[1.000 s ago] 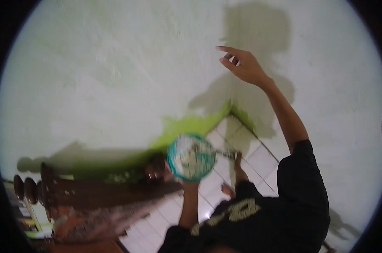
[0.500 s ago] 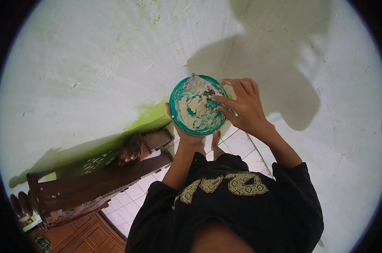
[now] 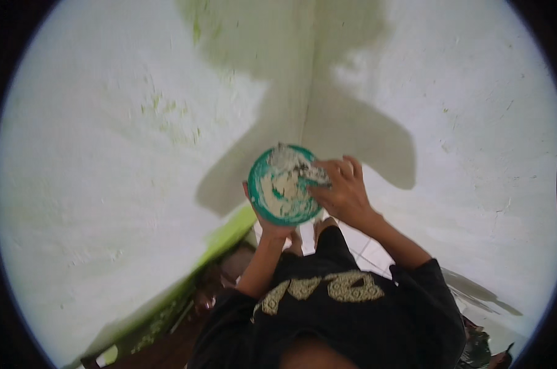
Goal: The person takes wall filler from a container using a putty knife and applies and smooths the paste over the wall surface with the putty knife and by hand.
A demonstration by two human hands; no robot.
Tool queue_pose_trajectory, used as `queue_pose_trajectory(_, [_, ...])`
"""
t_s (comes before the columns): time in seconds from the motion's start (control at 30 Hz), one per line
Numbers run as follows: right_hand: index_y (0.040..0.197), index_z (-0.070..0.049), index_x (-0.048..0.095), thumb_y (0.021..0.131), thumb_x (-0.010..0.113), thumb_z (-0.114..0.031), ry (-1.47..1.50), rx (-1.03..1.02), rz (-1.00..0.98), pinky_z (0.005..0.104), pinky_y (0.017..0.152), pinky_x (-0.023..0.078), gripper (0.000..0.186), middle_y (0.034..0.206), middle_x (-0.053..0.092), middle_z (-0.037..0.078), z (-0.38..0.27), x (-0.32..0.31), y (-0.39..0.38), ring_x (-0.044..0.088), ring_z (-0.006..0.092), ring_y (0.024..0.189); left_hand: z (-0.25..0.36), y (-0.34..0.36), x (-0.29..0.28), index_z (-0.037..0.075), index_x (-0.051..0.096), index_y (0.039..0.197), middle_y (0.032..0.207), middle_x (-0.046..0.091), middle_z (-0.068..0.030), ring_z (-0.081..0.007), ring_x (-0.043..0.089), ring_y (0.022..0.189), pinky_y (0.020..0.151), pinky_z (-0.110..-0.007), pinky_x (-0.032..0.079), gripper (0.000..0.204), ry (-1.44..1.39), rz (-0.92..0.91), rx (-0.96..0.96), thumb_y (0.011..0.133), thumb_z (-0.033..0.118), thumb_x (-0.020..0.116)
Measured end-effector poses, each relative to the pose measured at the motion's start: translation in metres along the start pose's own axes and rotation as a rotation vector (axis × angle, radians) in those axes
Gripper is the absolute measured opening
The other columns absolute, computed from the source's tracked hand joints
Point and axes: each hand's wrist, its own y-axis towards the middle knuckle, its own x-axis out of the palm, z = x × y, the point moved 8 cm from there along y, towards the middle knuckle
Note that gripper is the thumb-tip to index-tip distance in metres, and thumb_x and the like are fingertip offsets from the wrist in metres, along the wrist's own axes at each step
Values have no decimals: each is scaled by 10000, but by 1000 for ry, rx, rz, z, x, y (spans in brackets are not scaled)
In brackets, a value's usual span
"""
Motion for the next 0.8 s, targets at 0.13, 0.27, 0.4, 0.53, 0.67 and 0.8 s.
queue_pose_trajectory(0.13, [770, -173, 741, 652, 749, -152, 24, 61, -1, 526, 1022, 298, 120, 1194, 579, 86, -10, -13, -12, 495, 278, 1136, -12, -17, 6, 155, 451, 1390, 1409, 468, -124, -347, 454, 1259, 1050, -549, 357, 785, 40, 37, -16, 861, 730, 378])
queue_pose_trajectory(0.27, [762, -175, 740, 642, 757, -145, 139, 32, -14, 520, 1033, 290, 125, 1195, 578, 77, -2, -10, -14, 492, 265, 1142, -2, -21, -13, 163, 418, 1409, 1442, 424, -118, -340, 414, 1291, 1067, -550, 333, 780, 311, 169, 97, 879, 729, 334])
queue_pose_trajectory(0.4, [763, -138, 731, 658, 777, -103, 284, 72, 38, 467, 928, 413, 120, 1012, 657, 65, 14, -26, 0, 596, 227, 959, -6, -31, -14, 167, 398, 1421, 1463, 395, -113, -333, 387, 1310, 1080, -547, 315, 766, 351, 304, 194, 899, 719, 299])
queue_pose_trajectory(0.53, [785, -44, 711, 732, 768, -14, 531, 295, 382, 254, 453, 429, 84, 638, 634, 37, 63, -27, 53, 561, 147, 484, -12, -21, 5, 168, 406, 1418, 1449, 411, -108, -321, 405, 1302, 1077, -538, 334, 727, 113, 103, 109, 916, 687, 327])
queue_pose_trajectory(0.67, [836, -46, 720, 760, 746, 21, 549, 344, 783, 207, 439, 401, 104, 666, 645, 48, 94, -37, 119, 534, 66, 502, 7, -28, -27, 168, 399, 1423, 1452, 408, -109, -329, 404, 1303, 1069, -548, 347, 710, 228, 243, 198, 922, 670, 350])
queue_pose_trajectory(0.8, [878, -42, 726, 756, 739, 44, 487, 355, 1000, 202, 441, 400, 150, 667, 649, 47, 114, -28, 154, 524, 58, 503, 20, -35, -47, 169, 400, 1424, 1458, 403, -111, -342, 401, 1303, 1066, -559, 348, 725, 502, 318, 239, 912, 681, 360])
